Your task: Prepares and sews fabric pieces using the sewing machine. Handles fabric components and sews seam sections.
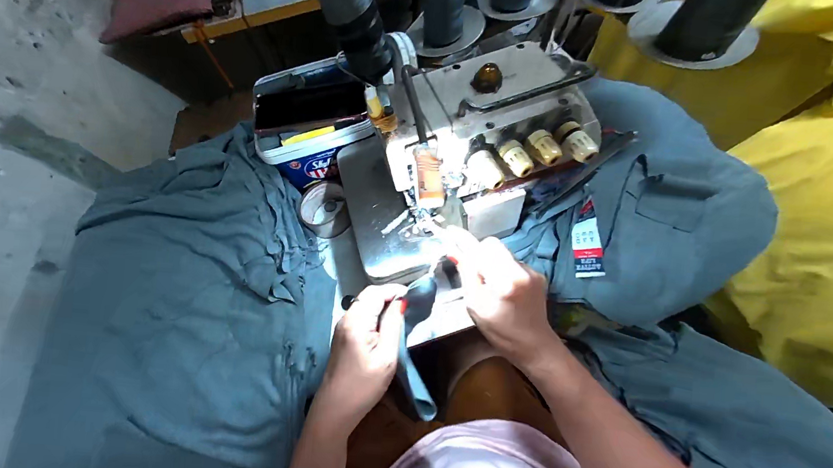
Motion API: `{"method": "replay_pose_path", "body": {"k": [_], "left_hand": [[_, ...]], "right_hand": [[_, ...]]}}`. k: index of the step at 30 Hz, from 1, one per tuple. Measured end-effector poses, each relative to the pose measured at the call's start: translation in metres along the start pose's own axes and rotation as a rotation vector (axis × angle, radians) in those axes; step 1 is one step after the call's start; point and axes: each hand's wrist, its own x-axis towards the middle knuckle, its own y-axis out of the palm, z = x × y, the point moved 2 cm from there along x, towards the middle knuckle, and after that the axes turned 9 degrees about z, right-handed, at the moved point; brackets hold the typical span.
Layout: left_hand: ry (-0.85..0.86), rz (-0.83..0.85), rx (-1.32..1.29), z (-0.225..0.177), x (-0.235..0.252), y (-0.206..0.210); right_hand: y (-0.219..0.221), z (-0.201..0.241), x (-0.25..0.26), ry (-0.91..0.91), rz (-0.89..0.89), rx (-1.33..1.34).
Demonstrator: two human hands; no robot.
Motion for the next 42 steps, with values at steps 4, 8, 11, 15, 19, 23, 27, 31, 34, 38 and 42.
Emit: {"method": "replay_pose_path", "body": {"k": [4, 8, 11, 15, 19, 23, 27, 31, 34, 38, 42], "left_hand": [[0.003, -0.049, -0.480, 0.009, -0.022, 0.000], [0.005, -0.066, -0.565, 0.002, -0.037, 0.007], [0.001, -0.085, -0.567, -0.004, -0.044, 0.005], [0.025, -0.171, -0.581, -0.004, -0.054, 0.005], [0.049, -0.221, -0.532, -0.001, -0.060, 0.005], [0.076, -0.284, -0.387, 0.010, -0.076, -0.003], [0.057, -0.240, -0.304, 0.022, -0.091, -0.031], [-0.207, -0.432, 0.181, 0.046, -0.067, -0.103], [-0.415, -0.167, 0.645, 0.094, -0.033, -0.148], [-0.777, 0.132, 0.813, 0.149, 0.006, -0.164], [-0.605, 0.094, 0.880, 0.157, 0.016, -0.192]], "right_hand": [[-0.017, -0.050, -0.012, 0.357, -0.246, 0.387], [-0.021, -0.104, 0.013, 0.711, -0.189, 0.347], [-0.031, -0.094, 0.015, 0.433, -0.190, 0.229], [-0.025, -0.011, -0.021, 0.128, 0.112, 0.827], [-0.001, 0.041, -0.054, 0.301, 0.528, 1.292], [0.008, 0.060, -0.059, 0.322, 0.405, 1.277], [0.017, 0.071, -0.058, 0.262, 0.326, 1.279], [0.029, 0.082, -0.048, 0.040, 0.417, 1.104], [0.050, 0.104, -0.039, -0.197, 0.498, 0.867], [0.081, 0.143, -0.011, -0.328, 0.536, 0.529], [0.123, 0.178, 0.024, -0.260, 0.836, 0.237]]}}
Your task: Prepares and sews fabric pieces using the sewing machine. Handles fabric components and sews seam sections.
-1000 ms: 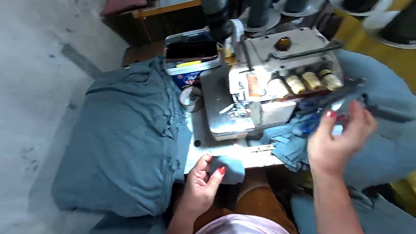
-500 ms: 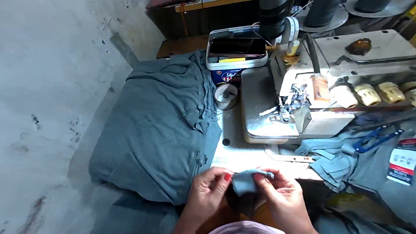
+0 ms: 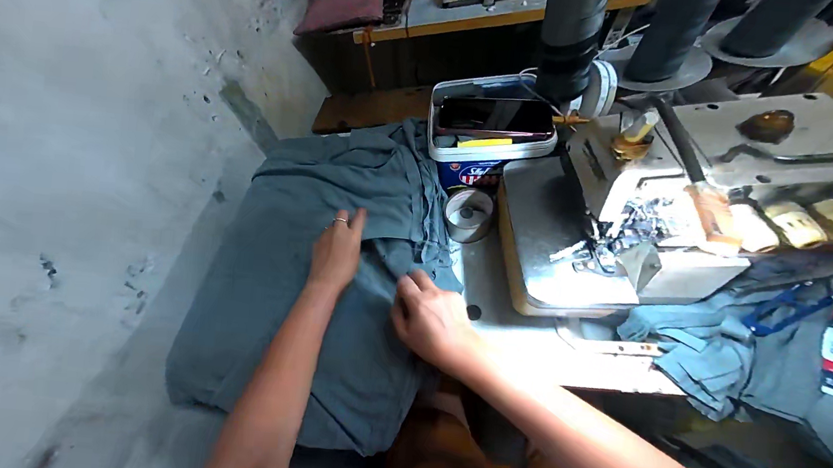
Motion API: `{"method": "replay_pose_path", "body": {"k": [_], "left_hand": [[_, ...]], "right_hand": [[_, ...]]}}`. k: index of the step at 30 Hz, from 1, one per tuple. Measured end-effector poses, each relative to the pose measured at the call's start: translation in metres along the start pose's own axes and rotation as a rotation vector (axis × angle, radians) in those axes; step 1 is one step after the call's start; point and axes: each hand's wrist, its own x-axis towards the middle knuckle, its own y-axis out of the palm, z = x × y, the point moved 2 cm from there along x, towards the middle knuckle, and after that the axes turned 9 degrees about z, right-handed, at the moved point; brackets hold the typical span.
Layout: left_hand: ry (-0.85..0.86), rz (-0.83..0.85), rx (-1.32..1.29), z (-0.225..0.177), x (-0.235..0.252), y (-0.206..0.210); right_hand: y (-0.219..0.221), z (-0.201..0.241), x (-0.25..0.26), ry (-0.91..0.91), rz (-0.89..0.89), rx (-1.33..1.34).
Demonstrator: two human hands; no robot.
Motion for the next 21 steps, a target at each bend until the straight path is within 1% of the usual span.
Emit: {"method": "replay_pose_path", "body": {"k": [1, 4, 6, 8, 9, 10, 11, 12, 13, 14, 15, 16, 17, 18, 19, 20, 21], "left_hand": [[0.033, -0.060, 0.006, 0.010, -0.003, -0.009], [0.173, -0.238, 0.059, 0.061, -0.024, -0.039], [0.194, -0.242, 0.053, 0.107, -0.050, -0.061], [0.193, -0.201, -0.134, 0.147, -0.080, -0.075], [0.188, -0.241, -0.299, 0.160, -0.093, -0.075], [0.163, -0.332, -0.520, 0.165, -0.103, -0.073], [0.117, -0.478, -0.735, 0.161, -0.108, -0.073], [0.007, -0.639, -0.853, 0.147, -0.110, -0.081], [-0.104, -0.758, -0.886, 0.127, -0.111, -0.096], [-0.143, -0.855, -0.854, 0.108, -0.110, -0.112], [-0.071, -0.950, -0.641, 0.108, -0.103, -0.124], [0.086, -1.076, -0.425, 0.110, -0.091, -0.138], [0.141, -1.033, -0.394, 0.091, -0.088, -0.163], [0.224, -1.043, -0.357, 0.074, -0.077, -0.181], [0.339, -1.017, -0.234, 0.060, -0.061, -0.195], [0.422, -0.932, -0.063, 0.033, -0.047, -0.208], [0.352, -0.794, 0.051, -0.016, -0.041, -0.216]], "right_hand": [[0.007, -0.002, 0.018, 0.046, 0.046, -0.052], [0.030, -0.014, 0.062, 0.093, 0.032, -0.182], [0.029, -0.012, 0.074, 0.117, 0.116, -0.206], [0.026, -0.003, 0.075, 0.072, 0.119, -0.135], [0.025, 0.004, 0.074, 0.023, 0.080, -0.058], [0.020, 0.015, 0.071, -0.011, 0.087, 0.057], [0.010, 0.029, 0.067, -0.029, 0.133, 0.194], [-0.005, 0.046, 0.062, -0.042, 0.182, 0.328], [-0.025, 0.064, 0.055, -0.036, 0.254, 0.462], [-0.037, 0.075, 0.049, -0.077, 0.240, 0.593], [-0.042, 0.080, 0.042, -0.154, 0.153, 0.719], [-0.046, 0.083, 0.033, -0.238, 0.040, 0.826], [-0.054, 0.084, 0.022, -0.290, -0.040, 0.910], [-0.066, 0.081, 0.011, -0.313, -0.095, 0.973], [-0.077, 0.073, -0.001, -0.330, -0.171, 1.013], [-0.084, 0.061, -0.012, -0.363, -0.278, 1.025], [-0.090, 0.044, -0.024, -0.374, -0.360, 1.019]]}}
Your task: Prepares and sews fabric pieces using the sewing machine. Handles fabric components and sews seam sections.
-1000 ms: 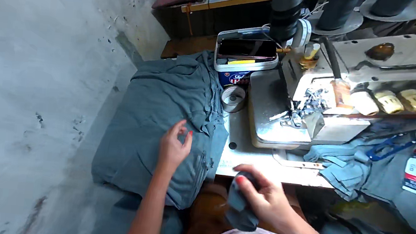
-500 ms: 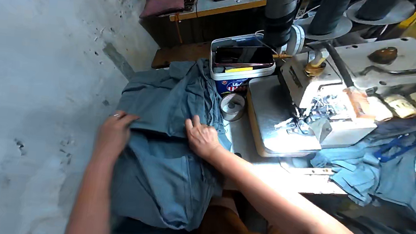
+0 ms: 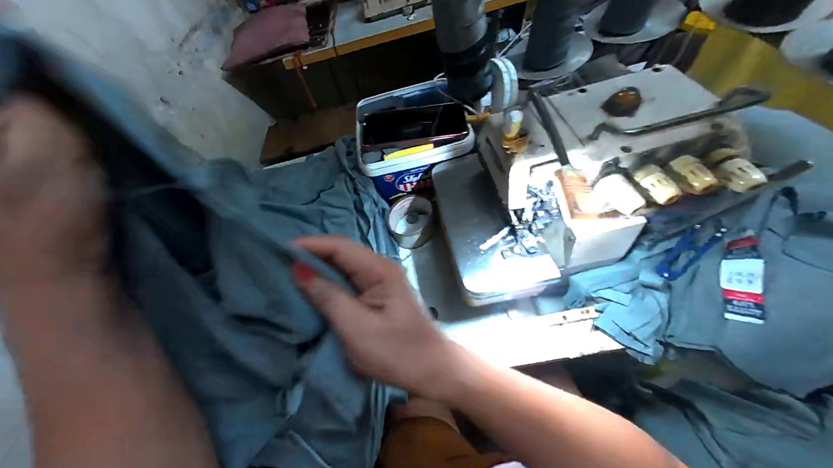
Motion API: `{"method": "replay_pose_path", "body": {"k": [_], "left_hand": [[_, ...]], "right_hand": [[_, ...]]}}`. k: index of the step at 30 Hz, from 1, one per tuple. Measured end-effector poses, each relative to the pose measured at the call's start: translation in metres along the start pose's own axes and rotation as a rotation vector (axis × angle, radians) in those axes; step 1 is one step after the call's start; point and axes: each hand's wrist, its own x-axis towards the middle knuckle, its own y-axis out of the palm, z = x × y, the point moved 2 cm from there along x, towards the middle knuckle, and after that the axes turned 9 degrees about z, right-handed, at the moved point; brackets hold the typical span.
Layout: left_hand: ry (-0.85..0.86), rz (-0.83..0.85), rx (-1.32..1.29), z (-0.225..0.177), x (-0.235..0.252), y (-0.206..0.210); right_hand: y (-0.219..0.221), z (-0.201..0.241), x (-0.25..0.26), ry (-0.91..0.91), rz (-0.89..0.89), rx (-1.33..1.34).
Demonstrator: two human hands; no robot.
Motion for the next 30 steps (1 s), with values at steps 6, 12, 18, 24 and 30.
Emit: {"method": "replay_pose_path", "body": {"k": [6, 12, 18, 24, 30], "left_hand": [[0.207, 0.785, -0.215, -0.160, 0.023, 0.129], [0.031, 1.105, -0.152, -0.221, -0.009, 0.182], [-0.085, 0.981, -0.256, -0.239, -0.013, 0.175], [-0.148, 0.758, -0.351, -0.245, -0.025, 0.185], [-0.142, 0.758, -0.349, -0.254, -0.029, 0.189]], "right_hand": [[-0.096, -0.024, -0.111, 0.275, -0.400, -0.183], [-0.133, -0.039, -0.178, 0.410, -0.651, -0.162], [-0.139, -0.047, -0.176, 0.323, -0.685, -0.188], [-0.141, -0.056, -0.168, 0.198, -0.742, -0.276], [-0.144, -0.062, -0.165, 0.148, -0.796, -0.323]]}}
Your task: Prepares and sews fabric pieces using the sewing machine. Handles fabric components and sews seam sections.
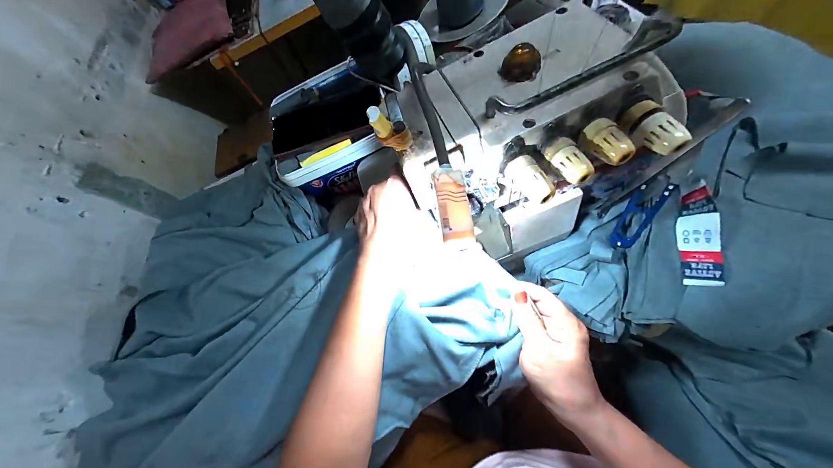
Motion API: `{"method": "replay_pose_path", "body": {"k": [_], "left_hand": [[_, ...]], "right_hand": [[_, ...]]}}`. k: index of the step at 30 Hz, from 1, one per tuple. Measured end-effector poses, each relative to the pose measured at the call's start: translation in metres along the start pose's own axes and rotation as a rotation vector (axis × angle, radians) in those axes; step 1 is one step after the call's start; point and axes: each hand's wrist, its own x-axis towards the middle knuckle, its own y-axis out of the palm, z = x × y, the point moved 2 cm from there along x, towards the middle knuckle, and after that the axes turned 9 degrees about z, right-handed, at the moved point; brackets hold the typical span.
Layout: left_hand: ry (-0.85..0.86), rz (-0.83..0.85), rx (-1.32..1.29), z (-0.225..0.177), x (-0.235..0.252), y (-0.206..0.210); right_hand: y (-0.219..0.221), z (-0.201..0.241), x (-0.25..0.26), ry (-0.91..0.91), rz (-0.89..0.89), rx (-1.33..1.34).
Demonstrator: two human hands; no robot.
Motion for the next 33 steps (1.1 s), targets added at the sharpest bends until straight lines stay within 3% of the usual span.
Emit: {"method": "replay_pose_path", "body": {"k": [4, 8, 12, 16, 17, 19, 21, 22, 25, 27, 29, 31, 33], "left_hand": [[0.001, -0.048, 0.125, -0.003, -0.006, 0.006], [0.000, -0.218, 0.165, -0.009, -0.040, 0.016], [0.101, 0.086, 0.037, 0.027, -0.036, 0.040], [0.125, 0.110, -0.002, 0.030, -0.025, 0.025], [0.127, 0.071, 0.017, 0.029, -0.028, 0.024], [0.165, -0.159, 0.033, 0.019, -0.051, 0.025], [0.260, -0.454, -0.106, -0.001, -0.091, 0.029], [0.287, -0.449, -0.259, -0.008, -0.115, 0.035], [0.387, 0.062, -0.814, -0.006, -0.167, 0.074], [0.388, 0.278, -1.125, -0.006, -0.182, 0.091], [0.329, 0.176, -1.269, -0.009, -0.190, 0.090], [0.297, 0.011, -1.221, -0.011, -0.194, 0.082], [0.343, -0.032, -1.154, -0.008, -0.197, 0.075]], "right_hand": [[0.000, -0.011, 0.000, -0.017, 0.014, -0.080], [-0.007, -0.018, 0.002, 0.033, 0.066, -0.142], [-0.009, -0.021, 0.000, 0.047, 0.089, -0.169], [-0.007, -0.023, 0.001, 0.023, 0.097, -0.231], [-0.011, -0.020, -0.001, 0.036, 0.092, -0.271], [-0.022, -0.011, -0.011, 0.076, 0.091, -0.358], [-0.033, -0.003, -0.024, 0.070, 0.078, -0.376], [-0.036, 0.002, -0.033, 0.050, 0.073, -0.364], [-0.035, 0.019, -0.054, -0.117, 0.083, -0.242], [-0.028, 0.028, -0.057, -0.242, 0.119, -0.156], [-0.020, 0.035, -0.057, -0.338, 0.150, -0.112], [-0.014, 0.038, -0.057, -0.386, 0.169, -0.081], [-0.011, 0.040, -0.059, -0.399, 0.192, -0.041]]}}
